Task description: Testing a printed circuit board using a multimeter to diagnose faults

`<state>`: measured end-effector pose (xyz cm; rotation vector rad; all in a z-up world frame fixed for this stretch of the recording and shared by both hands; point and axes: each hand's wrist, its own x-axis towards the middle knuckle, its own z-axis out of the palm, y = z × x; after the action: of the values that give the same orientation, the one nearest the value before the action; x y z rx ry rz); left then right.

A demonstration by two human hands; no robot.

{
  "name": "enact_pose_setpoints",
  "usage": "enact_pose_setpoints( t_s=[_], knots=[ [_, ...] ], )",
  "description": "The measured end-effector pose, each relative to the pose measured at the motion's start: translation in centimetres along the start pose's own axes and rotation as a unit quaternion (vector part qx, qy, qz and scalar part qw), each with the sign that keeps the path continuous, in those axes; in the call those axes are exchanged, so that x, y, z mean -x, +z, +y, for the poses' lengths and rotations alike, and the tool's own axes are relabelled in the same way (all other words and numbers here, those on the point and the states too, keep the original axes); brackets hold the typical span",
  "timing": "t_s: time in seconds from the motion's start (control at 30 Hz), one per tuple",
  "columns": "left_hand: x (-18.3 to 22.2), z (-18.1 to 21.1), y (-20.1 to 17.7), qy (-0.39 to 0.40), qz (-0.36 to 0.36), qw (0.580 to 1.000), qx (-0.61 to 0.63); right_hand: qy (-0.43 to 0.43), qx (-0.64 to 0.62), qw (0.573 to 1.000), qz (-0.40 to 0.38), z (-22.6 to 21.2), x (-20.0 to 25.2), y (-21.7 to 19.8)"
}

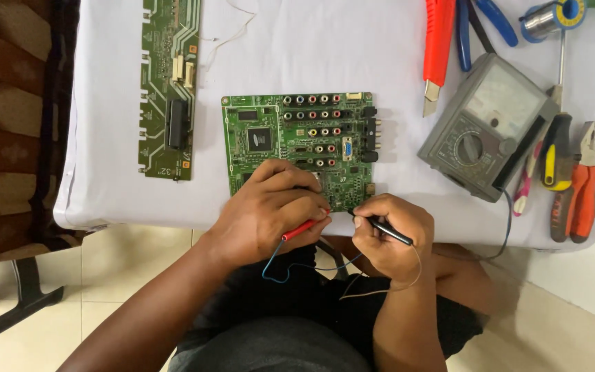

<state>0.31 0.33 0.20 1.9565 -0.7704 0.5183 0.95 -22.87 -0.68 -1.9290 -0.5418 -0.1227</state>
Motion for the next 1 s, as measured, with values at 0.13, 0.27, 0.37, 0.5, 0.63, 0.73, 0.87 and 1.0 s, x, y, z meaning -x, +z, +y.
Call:
enact_pose_setpoints(
  t_s=[0.13, 0.27, 0.37, 0.5, 0.63, 0.73, 0.87, 1.0],
  knots=[
    [-0.05, -0.13, -0.04, -0.003, -0.004, 1.0, -0.001, 0.001, 0.009, 1.0, -0.004, 0.1, -0.01, -0.08],
    [0.01, -0.17, 0.12, 0.002, -0.009, 1.0, -0.011, 0.001, 0.012, 1.0, -0.004, 0.18, 0.13, -0.1],
    [0.06, -0.15, 0.06, 0.0, -0.016, 1.0, -0.014, 0.0, 0.014, 1.0, -0.005, 0.07, 0.03, 0.0],
    [0.19, -0.3, 0.16, 0.0, -0.022, 1.0, -0.018, -0.006, 0.018, 1.0, -0.008, -0.15, -0.11, -0.04],
    [0.1, -0.19, 0.23, -0.002, -0.024, 0.999, -0.025, -0.004, 0.014, 1.0, -0.002, 0.01, -0.08, 0.02],
    [0.13, -0.2, 0.27, -0.003, -0.029, 0.999, -0.026, 0.002, 0.002, 1.0, -0.007, -0.04, -0.14, -0.02],
    [0.05, -0.05, 0.1, -0.004, -0.023, 0.999, -0.033, -0.003, 0.011, 1.0, -0.019, -0.33, -0.34, 0.01],
    [-0.29, -0.19, 0.08, 0.008, -0.033, 0.999, -0.035, -0.003, -0.012, 1.0, -0.015, -0.18, -0.49, -0.12]
  ],
)
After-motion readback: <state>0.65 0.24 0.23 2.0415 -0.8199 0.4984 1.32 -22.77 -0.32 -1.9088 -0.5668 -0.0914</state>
